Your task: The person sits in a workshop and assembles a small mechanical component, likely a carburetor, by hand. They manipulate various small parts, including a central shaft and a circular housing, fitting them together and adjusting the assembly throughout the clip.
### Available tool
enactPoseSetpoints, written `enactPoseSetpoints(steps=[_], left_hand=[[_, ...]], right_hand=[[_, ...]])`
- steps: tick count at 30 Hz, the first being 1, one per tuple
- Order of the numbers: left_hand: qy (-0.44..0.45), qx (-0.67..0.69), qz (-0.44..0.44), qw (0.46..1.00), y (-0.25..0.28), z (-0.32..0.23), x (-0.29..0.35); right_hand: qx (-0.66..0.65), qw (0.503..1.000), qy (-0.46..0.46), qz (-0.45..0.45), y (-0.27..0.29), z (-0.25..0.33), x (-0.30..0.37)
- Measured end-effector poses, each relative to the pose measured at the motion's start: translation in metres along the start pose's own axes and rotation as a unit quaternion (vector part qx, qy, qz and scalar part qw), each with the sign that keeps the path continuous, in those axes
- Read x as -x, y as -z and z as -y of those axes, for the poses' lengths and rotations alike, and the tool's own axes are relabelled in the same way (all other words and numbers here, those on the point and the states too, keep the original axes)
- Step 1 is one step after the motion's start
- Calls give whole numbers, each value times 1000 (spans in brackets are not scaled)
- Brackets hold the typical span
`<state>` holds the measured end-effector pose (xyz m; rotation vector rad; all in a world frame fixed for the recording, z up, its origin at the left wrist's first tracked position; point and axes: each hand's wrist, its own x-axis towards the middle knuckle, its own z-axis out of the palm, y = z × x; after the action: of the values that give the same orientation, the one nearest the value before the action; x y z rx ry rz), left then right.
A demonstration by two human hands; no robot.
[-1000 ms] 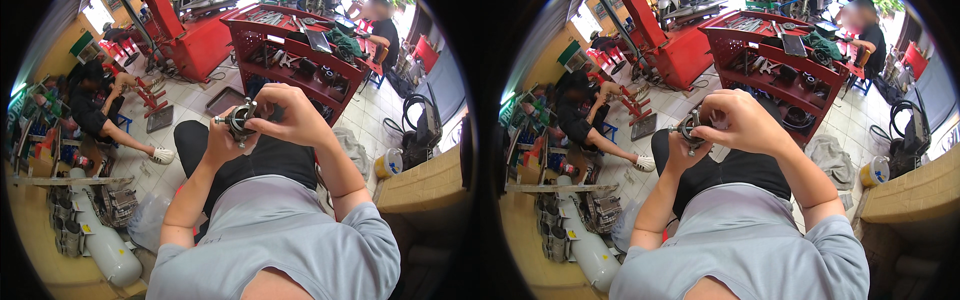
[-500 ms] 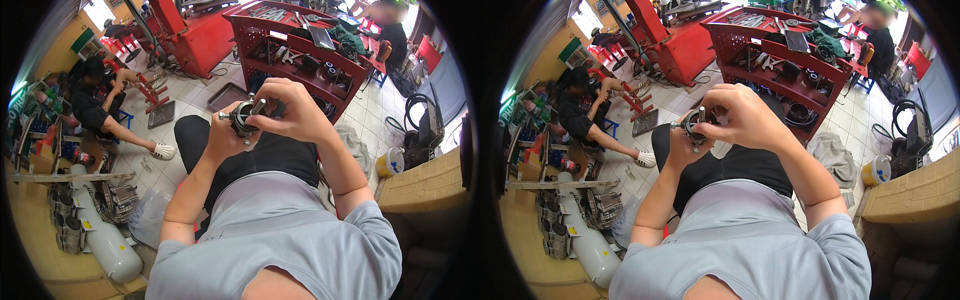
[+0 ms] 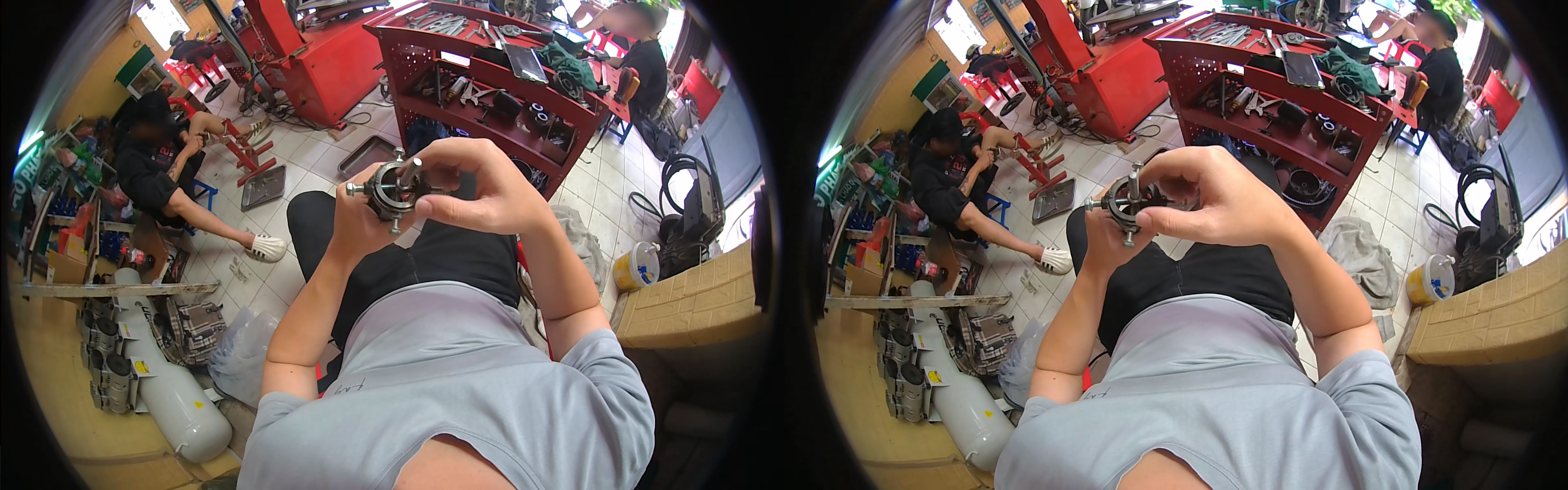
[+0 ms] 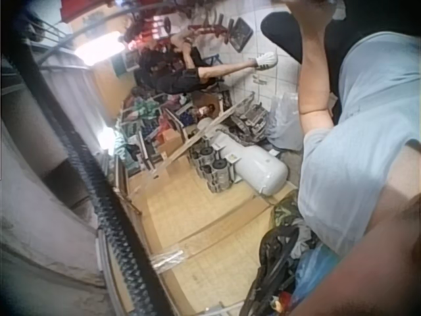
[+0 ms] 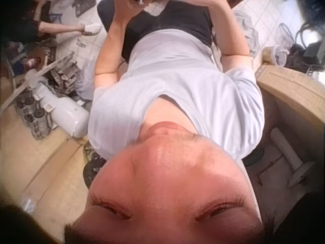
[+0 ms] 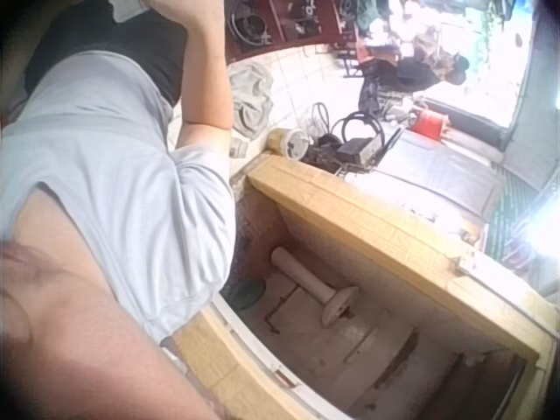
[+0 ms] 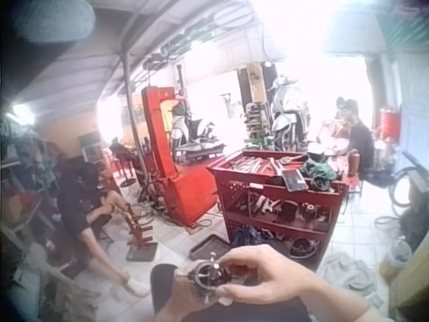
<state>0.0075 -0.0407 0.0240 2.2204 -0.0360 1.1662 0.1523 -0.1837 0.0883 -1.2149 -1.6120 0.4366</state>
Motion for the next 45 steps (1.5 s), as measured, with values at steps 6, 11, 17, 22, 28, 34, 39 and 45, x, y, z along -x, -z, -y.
enactPoseSetpoints(steps=[6, 11, 17, 22, 28, 34, 39, 45], left_hand=[[24, 70, -2, 997, -2, 1, 1], [-15, 37, -13, 999, 2, 5, 0], [-3, 45, -23, 999, 0, 4, 1], [-23, 32, -13, 999, -1, 11, 2], [9, 56, -22, 998, -2, 5, 2], [27, 72, -22, 997, 0, 9, 5], [8, 68, -31, 997, 0, 7, 4], [-2, 49, -29, 998, 2, 7, 3]], right_hand=[[-33, 999, -31, -24, -1, 2, 0], [12, 998, -64, -10, 2, -3, 3], [-19, 999, -24, -9, -8, 0, 0], [5, 1000, -13, -16, -9, -10, 1], [57, 998, -29, -21, -17, -9, 0], [20, 998, -24, -55, -24, 5, -3], [62, 997, -24, -32, -21, -3, 2], [17, 998, 28, -60, -27, -6, -2]])
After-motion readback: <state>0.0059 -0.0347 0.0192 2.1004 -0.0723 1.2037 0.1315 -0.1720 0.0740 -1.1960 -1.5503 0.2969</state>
